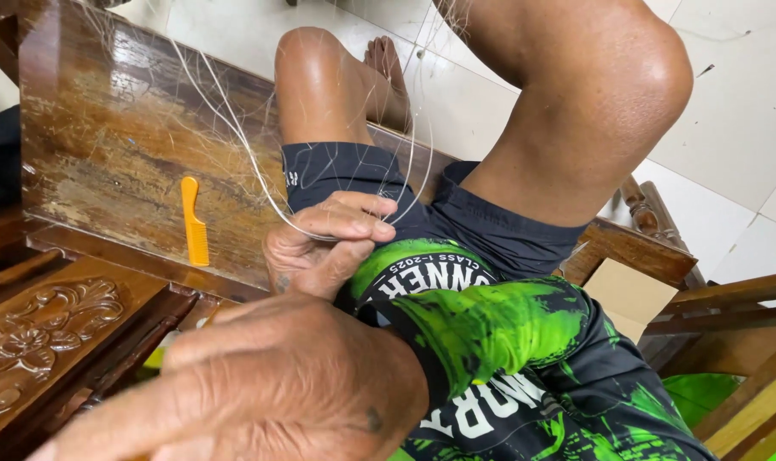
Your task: Assembling or repairing a fishing net by tying knots in thin fishing line using a net needle.
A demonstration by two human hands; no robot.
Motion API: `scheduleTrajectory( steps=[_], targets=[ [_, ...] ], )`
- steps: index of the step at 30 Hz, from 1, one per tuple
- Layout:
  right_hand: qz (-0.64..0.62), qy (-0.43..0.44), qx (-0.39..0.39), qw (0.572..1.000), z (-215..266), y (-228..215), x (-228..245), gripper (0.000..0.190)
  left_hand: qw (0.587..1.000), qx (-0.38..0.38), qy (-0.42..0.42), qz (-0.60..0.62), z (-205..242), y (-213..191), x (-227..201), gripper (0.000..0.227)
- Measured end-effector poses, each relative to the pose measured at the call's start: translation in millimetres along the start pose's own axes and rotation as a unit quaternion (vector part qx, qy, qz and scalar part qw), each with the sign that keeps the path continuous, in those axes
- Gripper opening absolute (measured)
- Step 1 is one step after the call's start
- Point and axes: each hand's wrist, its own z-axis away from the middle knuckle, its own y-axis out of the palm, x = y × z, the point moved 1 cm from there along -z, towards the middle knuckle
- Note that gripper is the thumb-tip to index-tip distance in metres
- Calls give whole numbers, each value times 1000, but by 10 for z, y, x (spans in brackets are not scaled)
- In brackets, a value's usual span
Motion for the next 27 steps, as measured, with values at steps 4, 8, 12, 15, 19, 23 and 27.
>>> scheduleTrajectory(
  steps=[4, 8, 12, 15, 19, 23, 27],
  targets=[
    [11, 7, 0, 1000, -41, 20, -38, 56, 990, 102, 90, 32, -106, -208, 200, 20],
    [22, 12, 5, 1000, -168, -23, -73, 54, 987, 123, 105, 8, -155, -226, 181, 14],
    [32, 15, 14, 999, -342, -137, -107, 52, 984, 144, 101, 38, -175, -275, 192, 15],
    [44, 12, 15, 999, -490, -291, -197, 50, 989, 90, 114, 15, -139, -214, 200, 7],
    [54, 12, 6, 998, -657, -494, -81, 48, 988, 72, 131, 47, -121, -229, 321, 10],
    [65, 15, 2, 998, -788, -657, 91, 45, 983, 140, 115, 41, -138, -352, 268, 23],
    [75, 18, 7, 997, -856, -853, 211, 43, 992, 98, 73, 38, 55, -471, 648, 13]
  ],
)
